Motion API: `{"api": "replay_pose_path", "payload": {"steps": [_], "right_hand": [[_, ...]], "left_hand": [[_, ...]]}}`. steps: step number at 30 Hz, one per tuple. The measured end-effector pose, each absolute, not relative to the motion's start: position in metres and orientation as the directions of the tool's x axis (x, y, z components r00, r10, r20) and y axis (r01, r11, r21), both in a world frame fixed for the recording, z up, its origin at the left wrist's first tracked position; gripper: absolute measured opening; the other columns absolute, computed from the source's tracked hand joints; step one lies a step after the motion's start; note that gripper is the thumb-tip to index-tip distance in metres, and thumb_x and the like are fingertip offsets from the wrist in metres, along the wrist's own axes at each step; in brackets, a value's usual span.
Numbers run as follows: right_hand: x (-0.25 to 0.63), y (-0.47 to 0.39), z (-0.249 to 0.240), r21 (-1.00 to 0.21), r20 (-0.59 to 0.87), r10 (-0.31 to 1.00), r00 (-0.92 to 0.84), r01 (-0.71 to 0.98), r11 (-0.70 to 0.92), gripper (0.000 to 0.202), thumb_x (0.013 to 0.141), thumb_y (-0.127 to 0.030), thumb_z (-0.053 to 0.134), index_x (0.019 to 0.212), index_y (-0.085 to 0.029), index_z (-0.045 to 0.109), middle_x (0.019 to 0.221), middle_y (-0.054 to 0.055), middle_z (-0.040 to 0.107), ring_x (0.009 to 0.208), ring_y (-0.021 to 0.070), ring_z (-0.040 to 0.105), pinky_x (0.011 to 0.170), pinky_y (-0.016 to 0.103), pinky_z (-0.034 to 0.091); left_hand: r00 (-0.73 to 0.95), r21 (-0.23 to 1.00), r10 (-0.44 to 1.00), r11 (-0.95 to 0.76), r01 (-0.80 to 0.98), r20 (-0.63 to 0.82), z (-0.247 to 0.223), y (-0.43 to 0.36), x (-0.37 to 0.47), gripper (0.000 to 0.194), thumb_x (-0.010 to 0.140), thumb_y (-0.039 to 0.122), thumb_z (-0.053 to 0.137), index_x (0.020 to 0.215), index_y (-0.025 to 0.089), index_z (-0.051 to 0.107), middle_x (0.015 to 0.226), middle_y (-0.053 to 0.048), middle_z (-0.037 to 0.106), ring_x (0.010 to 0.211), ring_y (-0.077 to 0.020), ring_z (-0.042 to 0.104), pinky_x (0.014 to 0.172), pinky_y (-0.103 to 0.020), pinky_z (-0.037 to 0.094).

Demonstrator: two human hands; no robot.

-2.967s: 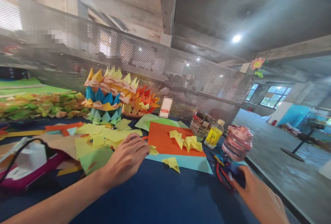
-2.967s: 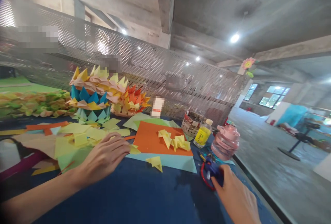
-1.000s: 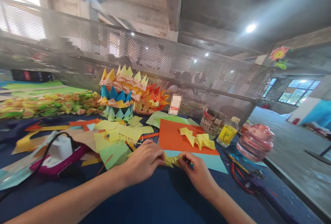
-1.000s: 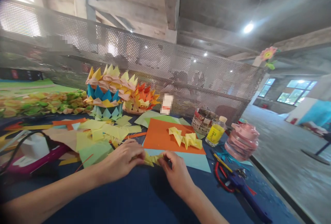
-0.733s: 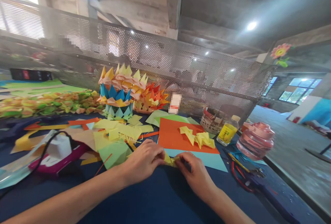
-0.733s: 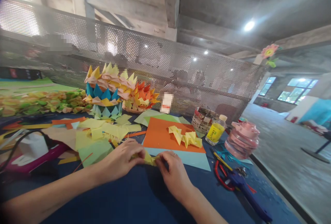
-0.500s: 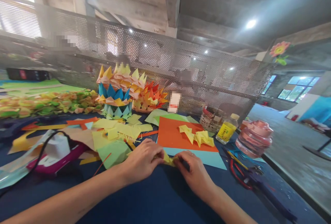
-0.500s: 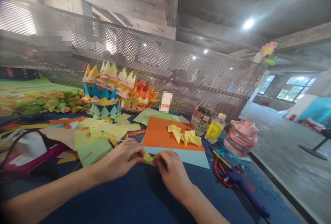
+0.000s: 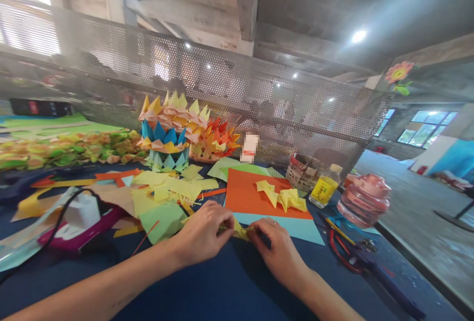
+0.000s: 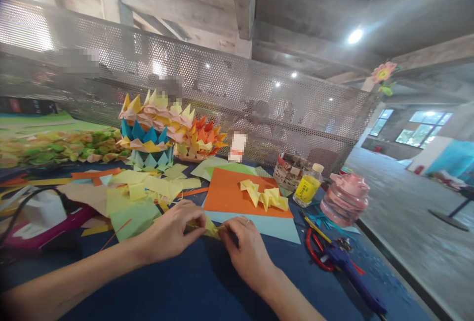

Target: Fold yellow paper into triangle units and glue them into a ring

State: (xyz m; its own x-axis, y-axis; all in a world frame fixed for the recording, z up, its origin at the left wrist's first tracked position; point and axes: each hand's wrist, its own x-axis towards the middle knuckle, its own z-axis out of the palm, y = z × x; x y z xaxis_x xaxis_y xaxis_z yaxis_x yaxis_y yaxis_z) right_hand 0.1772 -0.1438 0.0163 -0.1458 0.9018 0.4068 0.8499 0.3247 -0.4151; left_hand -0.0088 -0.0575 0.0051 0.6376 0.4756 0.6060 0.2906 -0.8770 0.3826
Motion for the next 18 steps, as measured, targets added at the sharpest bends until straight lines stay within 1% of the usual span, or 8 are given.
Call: {"api": "replay_pose_path", "payload": {"steps": [8,14,18], "right_hand": [[0.1758,-0.1448,0.018,-0.38,0.408,0.896,-0.177,0.859,0.343,0.015,0.092,-0.022,0.048,0.081,-0.02,0.059,0.08,0.002,0.065,0.078,0.0167,0.058,0.072,0.028,0.043],[0.1749,-0.1448,0.0167,-0.355,0.412,0.891,-0.191,0.867,0.35,0.016,0.091,-0.021,0.049,0.08,-0.02,0.06,0.078,0.002,0.065,0.076,0.0166,0.058,0.07,0.028,0.042],[0.1751,-0.1451,0.0156,-0.353,0.407,0.894,-0.188,0.87,0.344,0.014,0.09,-0.019,0.051,0.08,-0.02,0.06,0.078,0.001,0.066,0.076,0.0166,0.058,0.071,0.029,0.042]], "left_hand": [[0.633,0.413,0.515,-0.853,0.317,0.578,0.0042,-0.0562,-0.0081,0.009,0.075,0.012,0.057,0.069,0.018,0.057,0.068,0.0,0.063,0.068,-0.0161,0.057,0.07,-0.028,0.041],[0.63,0.381,0.475,-0.878,0.29,0.615,0.0025,-0.0574,-0.0082,0.01,0.077,0.015,0.056,0.068,0.018,0.056,0.066,0.0,0.062,0.064,-0.0148,0.056,0.068,-0.027,0.04],[0.639,0.367,0.451,-0.89,0.27,0.623,0.0025,-0.0585,-0.0086,0.01,0.077,0.013,0.055,0.068,0.018,0.055,0.066,0.001,0.061,0.064,-0.0144,0.054,0.069,-0.028,0.038]]}}
